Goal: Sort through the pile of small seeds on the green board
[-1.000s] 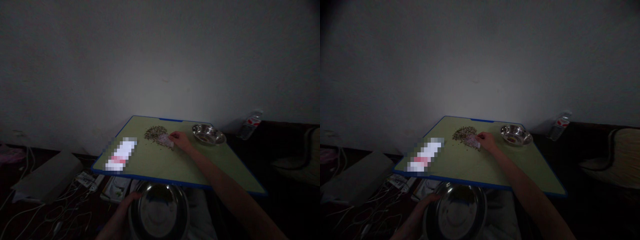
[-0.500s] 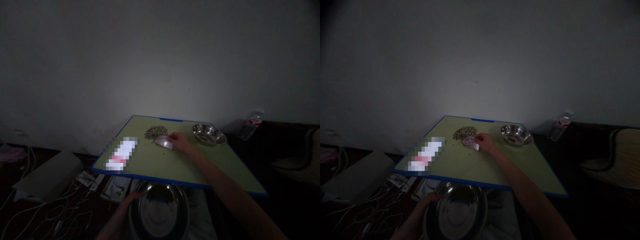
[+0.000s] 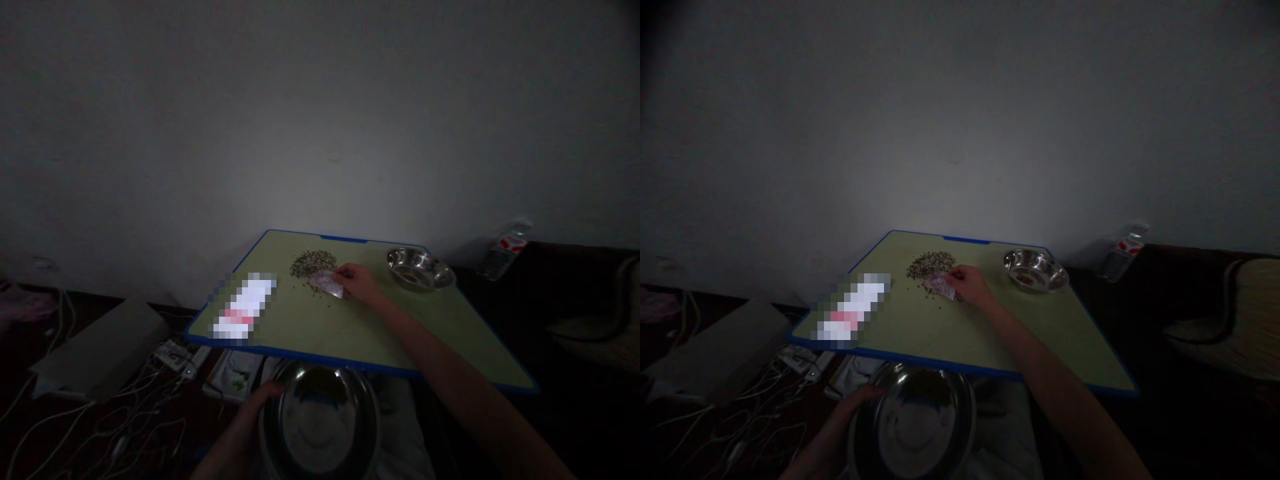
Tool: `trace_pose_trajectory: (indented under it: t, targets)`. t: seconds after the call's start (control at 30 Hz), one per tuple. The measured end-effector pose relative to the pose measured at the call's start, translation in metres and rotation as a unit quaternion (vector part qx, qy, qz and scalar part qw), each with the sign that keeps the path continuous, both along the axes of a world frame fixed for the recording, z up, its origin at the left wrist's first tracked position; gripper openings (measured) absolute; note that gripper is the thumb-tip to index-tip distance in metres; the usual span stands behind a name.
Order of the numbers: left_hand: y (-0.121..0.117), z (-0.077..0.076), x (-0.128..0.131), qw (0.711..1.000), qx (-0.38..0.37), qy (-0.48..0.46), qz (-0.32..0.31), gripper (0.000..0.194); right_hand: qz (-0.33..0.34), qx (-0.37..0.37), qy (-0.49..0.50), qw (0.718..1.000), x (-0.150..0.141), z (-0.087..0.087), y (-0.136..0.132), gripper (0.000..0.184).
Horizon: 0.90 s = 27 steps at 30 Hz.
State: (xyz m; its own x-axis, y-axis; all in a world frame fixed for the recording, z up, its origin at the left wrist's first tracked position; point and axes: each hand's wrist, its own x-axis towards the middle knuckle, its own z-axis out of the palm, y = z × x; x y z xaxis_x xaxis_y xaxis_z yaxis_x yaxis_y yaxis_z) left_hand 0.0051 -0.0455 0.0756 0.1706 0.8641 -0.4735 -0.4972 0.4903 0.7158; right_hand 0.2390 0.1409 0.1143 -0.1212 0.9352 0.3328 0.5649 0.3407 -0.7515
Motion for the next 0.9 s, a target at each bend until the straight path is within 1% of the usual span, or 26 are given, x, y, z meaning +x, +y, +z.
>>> trace_pose_trajectory:
  t: [0.17,0.33,0.37,0.4,0.47,0.57,0.67,0.9]
  targets:
    - [0.010,-0.007,0.001,0.998,-0.047,0.023,-0.019,0.030,0.007,0.013,-0.032,0.999,-0.003,0.000,-0.001,0.024]
    - [0.035,-0.018,0.003,0.996,-0.076,0.041,-0.032,0.031,-0.002,0.006,-0.032,0.999,-0.004,0.002,-0.002,0.025]
    - [0.040,-0.021,0.004,0.995,-0.083,0.044,-0.036,0.028,-0.006,0.008,-0.036,0.999,-0.004,0.002,-0.002,0.024]
    - [0.044,-0.024,0.004,0.994,-0.088,0.047,-0.041,0.031,-0.009,0.012,-0.042,0.999,-0.004,0.002,-0.002,0.024]
    - [0.049,-0.028,0.003,0.993,-0.096,0.049,-0.054,0.029,-0.005,0.015,-0.051,0.999,-0.004,0.002,-0.001,0.024]
    - [0.050,-0.034,0.000,0.990,-0.106,0.052,-0.074,0.030,0.003,0.010,-0.048,0.999,-0.004,0.001,0.000,0.025]
    - [0.048,-0.038,-0.004,0.987,-0.114,0.060,-0.092,0.030,-0.007,0.007,-0.039,0.999,-0.005,0.001,0.000,0.025]
    - [0.050,-0.042,-0.002,0.986,-0.104,0.066,-0.115,0.031,0.001,0.000,-0.038,0.999,-0.005,0.003,-0.001,0.023]
